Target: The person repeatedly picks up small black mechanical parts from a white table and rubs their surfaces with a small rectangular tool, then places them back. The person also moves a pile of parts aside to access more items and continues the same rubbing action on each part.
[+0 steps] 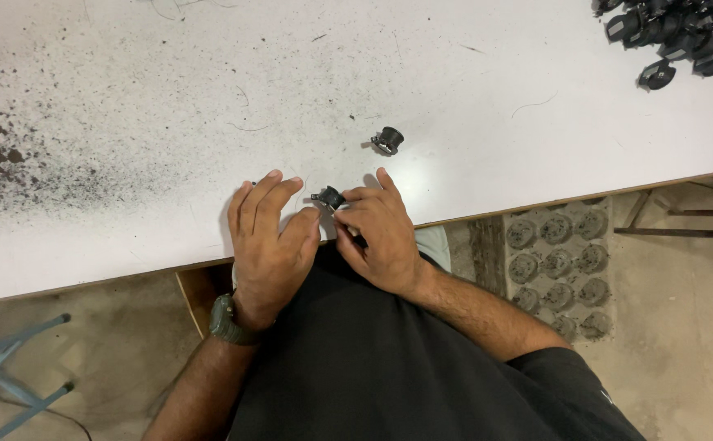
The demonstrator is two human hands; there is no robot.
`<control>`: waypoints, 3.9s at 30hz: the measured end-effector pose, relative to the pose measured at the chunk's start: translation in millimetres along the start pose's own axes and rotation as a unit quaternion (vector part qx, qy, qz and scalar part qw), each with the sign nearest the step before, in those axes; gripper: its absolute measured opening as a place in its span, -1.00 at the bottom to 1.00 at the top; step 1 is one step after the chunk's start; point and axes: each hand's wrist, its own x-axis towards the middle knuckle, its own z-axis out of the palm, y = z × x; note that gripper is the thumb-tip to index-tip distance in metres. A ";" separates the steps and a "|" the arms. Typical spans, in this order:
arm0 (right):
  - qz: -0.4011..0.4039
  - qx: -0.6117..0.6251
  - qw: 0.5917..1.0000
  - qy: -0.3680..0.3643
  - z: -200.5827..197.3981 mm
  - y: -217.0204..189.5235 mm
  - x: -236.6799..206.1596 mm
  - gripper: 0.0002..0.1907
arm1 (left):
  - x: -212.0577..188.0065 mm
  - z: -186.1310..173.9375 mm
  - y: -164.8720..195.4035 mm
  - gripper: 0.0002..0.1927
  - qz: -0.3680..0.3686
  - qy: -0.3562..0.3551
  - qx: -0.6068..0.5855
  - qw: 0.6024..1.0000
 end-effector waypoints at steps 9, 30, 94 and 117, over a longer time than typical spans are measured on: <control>0.001 0.007 1.000 -0.008 0.7 1.2 -0.9 -0.69 | 1.3 3.4 3.5 -0.90 0.022 0.027 0.002 0.999; -0.060 -0.010 0.998 0.002 4.1 2.3 -2.0 -0.64 | 1.8 4.5 0.2 -0.88 -0.068 -0.025 -0.121 0.990; -0.037 0.039 0.998 0.016 -1.1 3.3 -11.4 -0.63 | 12.9 4.5 5.9 -0.81 -0.106 -0.011 -0.264 0.959; -0.045 -0.155 0.985 -0.053 -42.9 66.2 48.7 -0.73 | -10.7 -129.1 -150.9 -0.65 -0.281 0.112 0.244 0.921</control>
